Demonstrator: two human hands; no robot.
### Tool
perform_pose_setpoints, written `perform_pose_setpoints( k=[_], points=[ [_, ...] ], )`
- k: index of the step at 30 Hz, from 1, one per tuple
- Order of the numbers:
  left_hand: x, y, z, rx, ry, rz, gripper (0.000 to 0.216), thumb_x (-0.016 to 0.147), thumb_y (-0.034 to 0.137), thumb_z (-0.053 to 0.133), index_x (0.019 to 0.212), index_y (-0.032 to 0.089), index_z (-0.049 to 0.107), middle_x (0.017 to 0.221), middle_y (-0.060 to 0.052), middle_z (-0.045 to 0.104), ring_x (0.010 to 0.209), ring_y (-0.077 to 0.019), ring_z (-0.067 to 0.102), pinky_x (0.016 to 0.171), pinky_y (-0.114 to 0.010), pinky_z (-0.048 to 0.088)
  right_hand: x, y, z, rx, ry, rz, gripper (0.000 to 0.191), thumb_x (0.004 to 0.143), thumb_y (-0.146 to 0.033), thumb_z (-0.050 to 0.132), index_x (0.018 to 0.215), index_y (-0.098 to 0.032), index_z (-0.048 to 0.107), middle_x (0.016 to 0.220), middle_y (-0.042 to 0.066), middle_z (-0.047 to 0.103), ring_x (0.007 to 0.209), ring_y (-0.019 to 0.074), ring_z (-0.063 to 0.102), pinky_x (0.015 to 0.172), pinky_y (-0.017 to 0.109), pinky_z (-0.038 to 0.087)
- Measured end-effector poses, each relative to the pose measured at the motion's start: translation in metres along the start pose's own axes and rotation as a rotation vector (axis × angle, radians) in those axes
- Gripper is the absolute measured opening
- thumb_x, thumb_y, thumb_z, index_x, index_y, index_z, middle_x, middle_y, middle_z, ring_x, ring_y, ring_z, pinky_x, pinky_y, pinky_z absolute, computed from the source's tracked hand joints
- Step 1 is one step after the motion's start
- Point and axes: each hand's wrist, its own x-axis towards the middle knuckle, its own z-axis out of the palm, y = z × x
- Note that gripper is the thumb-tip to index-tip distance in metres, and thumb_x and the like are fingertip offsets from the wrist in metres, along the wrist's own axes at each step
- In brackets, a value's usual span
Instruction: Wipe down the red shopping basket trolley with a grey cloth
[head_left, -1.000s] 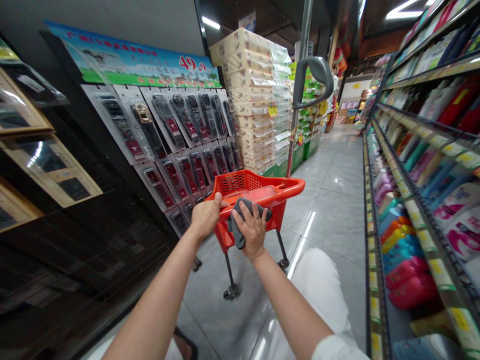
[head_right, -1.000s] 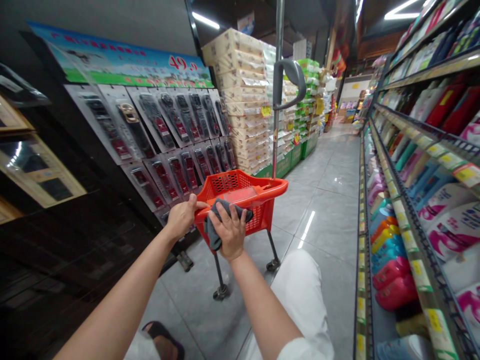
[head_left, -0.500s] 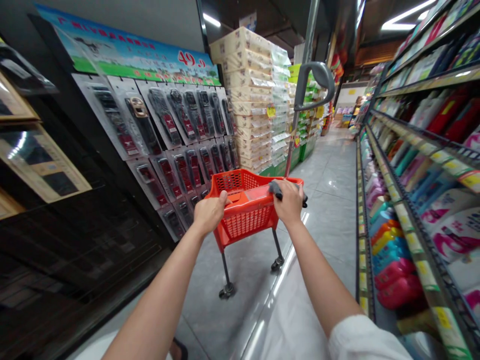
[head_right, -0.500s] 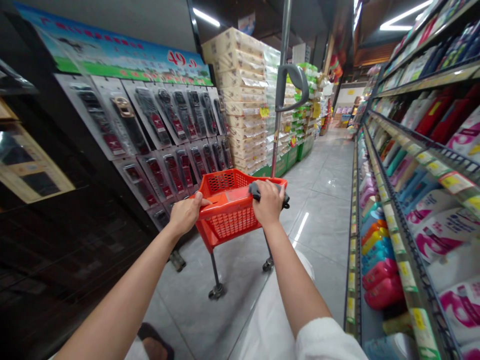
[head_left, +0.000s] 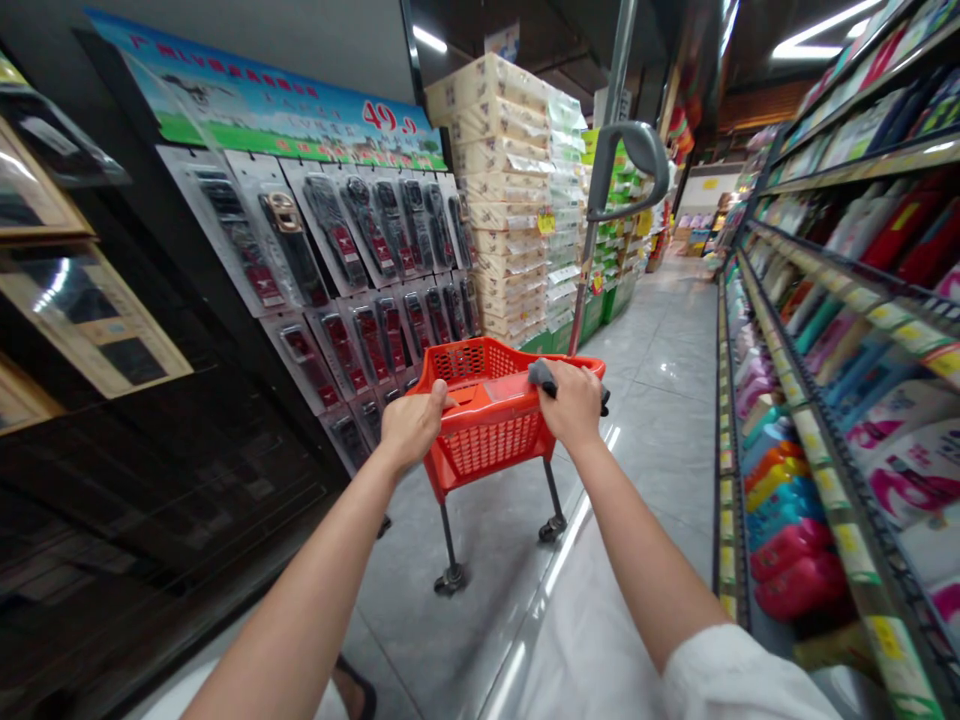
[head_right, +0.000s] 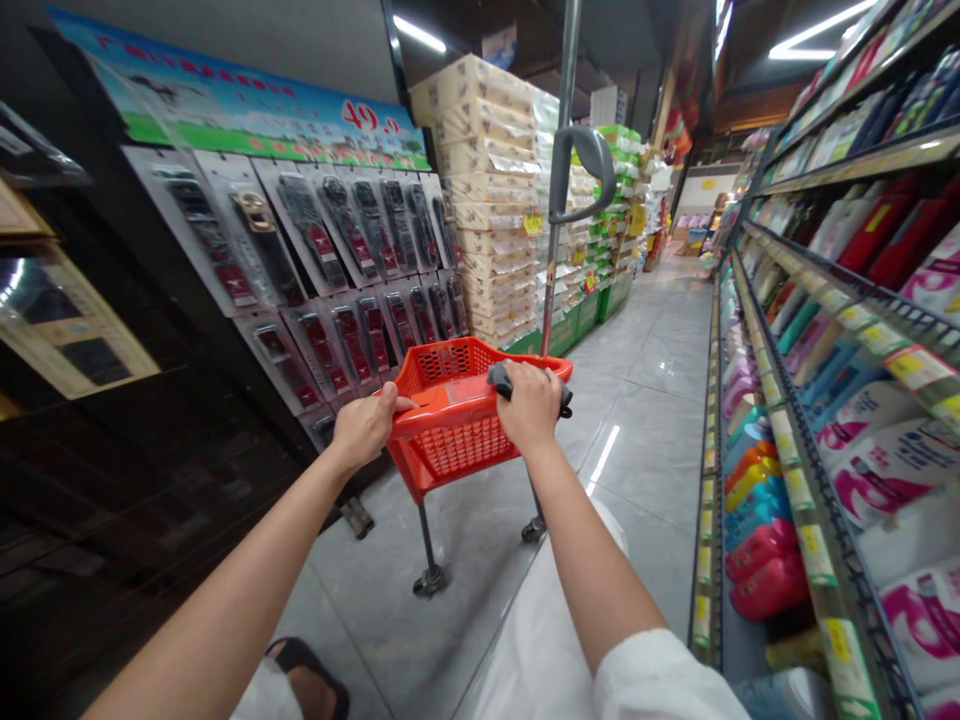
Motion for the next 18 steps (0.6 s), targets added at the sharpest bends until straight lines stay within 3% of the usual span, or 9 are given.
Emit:
perform_pose_setpoints(
  k=[6, 9, 12, 14, 18],
  points=[
    [0.003, 0.002, 0.001, 0.006, -0.012, -0.029, 0.081, 0.099, 0.047, -0.002, 0.103, 0.025, 0.077, 0.109, -0.005, 0.075, 0.109, -0.0227, 0.066, 0.089, -0.031, 0.046, -0.025, -0.058, 0.030, 0.043, -0.027, -0.144, 0.038, 0.081, -0.018, 0.057, 0.118, -0.024, 0.063, 0.128, 0.006, 0.066, 0.128, 0.0269, 0.049, 0.114, 0.052, 0.019],
    [0.003, 0.000, -0.001, 0.010, -0.025, -0.034, 0.080, 0.099, 0.045, -0.002, 0.103, 0.026, 0.076, 0.110, -0.005, 0.075, 0.109, -0.0224, 0.065, 0.088, -0.031, 0.046, -0.052, -0.073, 0.052, 0.075, 0.050, -0.257, 0.041, 0.084, -0.026, 0.058, 0.126, -0.028, 0.059, 0.131, 0.003, 0.065, 0.133, 0.0243, 0.045, 0.119, 0.051, 0.009],
    [0.004, -0.001, -0.004, 0.004, -0.032, -0.039, 0.079, 0.099, 0.045, 0.000, 0.102, 0.025, 0.077, 0.110, -0.006, 0.075, 0.110, -0.0237, 0.065, 0.089, -0.032, 0.046, -0.075, -0.064, 0.074, 0.092, 0.198, -0.343, 0.044, 0.088, -0.028, 0.054, 0.132, -0.031, 0.055, 0.134, 0.000, 0.063, 0.140, 0.0229, 0.039, 0.121, 0.053, -0.001],
    [0.005, -0.002, -0.005, 0.008, -0.044, -0.035, 0.079, 0.099, 0.045, 0.001, 0.101, 0.024, 0.077, 0.111, -0.006, 0.074, 0.111, -0.0245, 0.064, 0.090, -0.033, 0.045, -0.079, -0.047, 0.082, 0.123, 0.297, -0.314, 0.043, 0.089, -0.025, 0.050, 0.131, -0.030, 0.056, 0.135, 0.001, 0.062, 0.142, 0.0229, 0.036, 0.121, 0.055, 0.000],
    [0.007, -0.004, -0.006, 0.047, -0.071, -0.017, 0.076, 0.098, 0.045, 0.004, 0.101, 0.025, 0.077, 0.109, -0.005, 0.075, 0.108, -0.0234, 0.065, 0.089, -0.032, 0.046, -0.057, 0.000, 0.073, 0.230, 0.504, -0.020, 0.044, 0.090, -0.022, 0.038, 0.130, -0.022, 0.058, 0.141, 0.009, 0.056, 0.145, 0.0243, 0.031, 0.119, 0.059, 0.013]
  ],
)
